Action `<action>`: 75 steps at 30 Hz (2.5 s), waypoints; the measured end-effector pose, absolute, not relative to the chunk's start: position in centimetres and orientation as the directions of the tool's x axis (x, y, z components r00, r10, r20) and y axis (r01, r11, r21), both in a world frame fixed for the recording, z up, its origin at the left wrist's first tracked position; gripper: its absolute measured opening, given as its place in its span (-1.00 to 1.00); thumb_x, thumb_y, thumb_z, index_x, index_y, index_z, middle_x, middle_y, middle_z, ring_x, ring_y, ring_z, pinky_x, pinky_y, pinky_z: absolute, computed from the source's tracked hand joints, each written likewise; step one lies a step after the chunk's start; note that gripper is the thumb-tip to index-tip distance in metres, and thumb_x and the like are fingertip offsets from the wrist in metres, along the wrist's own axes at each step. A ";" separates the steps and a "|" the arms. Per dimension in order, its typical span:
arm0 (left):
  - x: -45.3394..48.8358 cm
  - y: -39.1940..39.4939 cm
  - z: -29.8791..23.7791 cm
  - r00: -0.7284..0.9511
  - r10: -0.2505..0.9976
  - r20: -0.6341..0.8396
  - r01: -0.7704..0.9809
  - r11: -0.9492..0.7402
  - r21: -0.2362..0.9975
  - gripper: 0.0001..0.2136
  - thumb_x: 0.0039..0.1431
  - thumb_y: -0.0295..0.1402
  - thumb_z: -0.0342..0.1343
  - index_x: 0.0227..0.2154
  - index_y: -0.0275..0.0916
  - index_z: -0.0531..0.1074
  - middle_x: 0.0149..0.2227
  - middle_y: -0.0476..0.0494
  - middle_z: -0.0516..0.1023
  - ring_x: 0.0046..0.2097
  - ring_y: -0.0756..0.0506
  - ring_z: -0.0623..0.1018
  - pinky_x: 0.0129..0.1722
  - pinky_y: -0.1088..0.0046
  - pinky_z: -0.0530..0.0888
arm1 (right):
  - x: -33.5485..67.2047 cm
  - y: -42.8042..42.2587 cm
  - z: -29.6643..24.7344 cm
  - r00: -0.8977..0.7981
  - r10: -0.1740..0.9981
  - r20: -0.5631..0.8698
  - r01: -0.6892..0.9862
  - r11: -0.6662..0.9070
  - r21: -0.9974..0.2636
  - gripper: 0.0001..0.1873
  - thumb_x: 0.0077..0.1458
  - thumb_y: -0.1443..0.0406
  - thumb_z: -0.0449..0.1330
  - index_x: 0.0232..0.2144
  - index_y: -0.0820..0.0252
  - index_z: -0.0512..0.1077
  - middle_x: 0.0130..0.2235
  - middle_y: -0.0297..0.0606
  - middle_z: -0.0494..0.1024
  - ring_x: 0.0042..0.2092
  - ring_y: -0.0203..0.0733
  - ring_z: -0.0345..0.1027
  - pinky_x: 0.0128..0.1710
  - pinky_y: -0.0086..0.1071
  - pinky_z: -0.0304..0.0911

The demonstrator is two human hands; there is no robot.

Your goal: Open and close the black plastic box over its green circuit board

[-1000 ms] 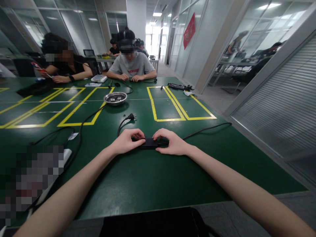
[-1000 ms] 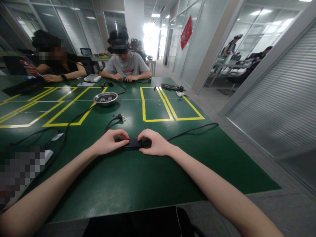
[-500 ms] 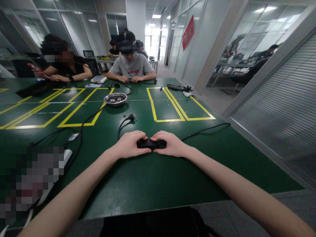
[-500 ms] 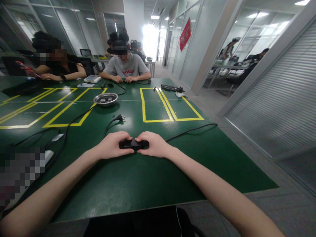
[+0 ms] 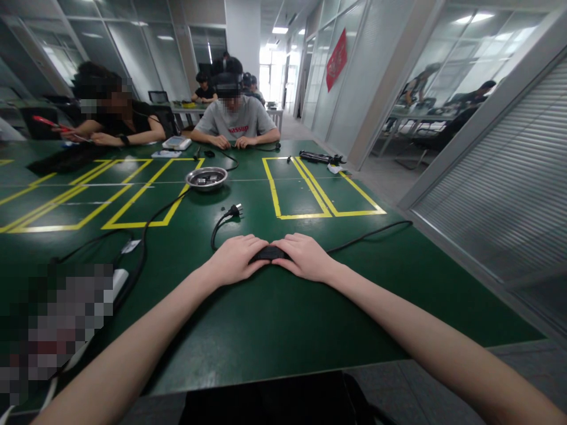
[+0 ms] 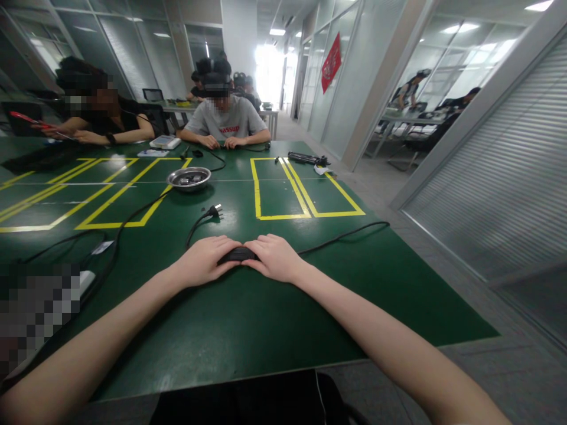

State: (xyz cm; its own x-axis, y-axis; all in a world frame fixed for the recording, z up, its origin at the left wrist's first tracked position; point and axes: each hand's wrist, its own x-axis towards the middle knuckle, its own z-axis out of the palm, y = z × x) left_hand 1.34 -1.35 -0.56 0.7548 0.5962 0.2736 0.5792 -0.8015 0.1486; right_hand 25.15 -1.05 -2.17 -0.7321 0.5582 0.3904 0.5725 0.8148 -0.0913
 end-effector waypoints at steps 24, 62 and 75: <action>1.2 -1.8 0.5 0.627 0.767 0.132 0.703 -0.631 0.328 -0.54 0.47 -0.07 -0.21 -0.32 -0.23 0.49 -0.34 -0.12 0.60 -0.33 -0.12 0.56 -0.33 0.40 0.36 | 26.2 -1.0 -2.6 -0.735 0.250 0.631 0.395 0.913 0.098 -0.64 0.36 0.39 0.03 0.12 0.17 0.45 0.13 -0.09 0.58 -0.03 -0.12 0.53 -0.06 -0.24 0.49; 1.1 -1.6 -0.7 0.753 0.573 0.323 0.533 -0.819 0.212 -0.78 0.38 -0.31 0.03 -0.13 -0.23 0.57 -0.16 -0.16 0.67 -0.13 -0.12 0.62 -0.12 0.33 0.56 | 34.7 6.1 -3.0 0.367 0.704 0.609 0.594 0.326 -0.735 -0.43 0.16 -0.07 0.12 -0.09 0.32 0.50 -0.20 -0.05 0.62 -0.17 0.01 0.50 -0.15 -0.18 0.42; 1.4 -1.6 -0.9 0.725 0.615 0.310 0.562 -0.788 0.252 -0.81 0.36 -0.31 0.07 -0.14 -0.21 0.57 -0.12 -0.14 0.65 -0.06 -0.13 0.59 -0.07 0.32 0.54 | 41.3 7.3 -5.0 0.561 0.698 0.445 0.770 -0.242 -0.590 -0.54 0.09 0.06 0.21 -0.12 0.30 0.57 -0.17 0.08 0.63 -0.11 0.14 0.47 -0.09 -0.13 0.33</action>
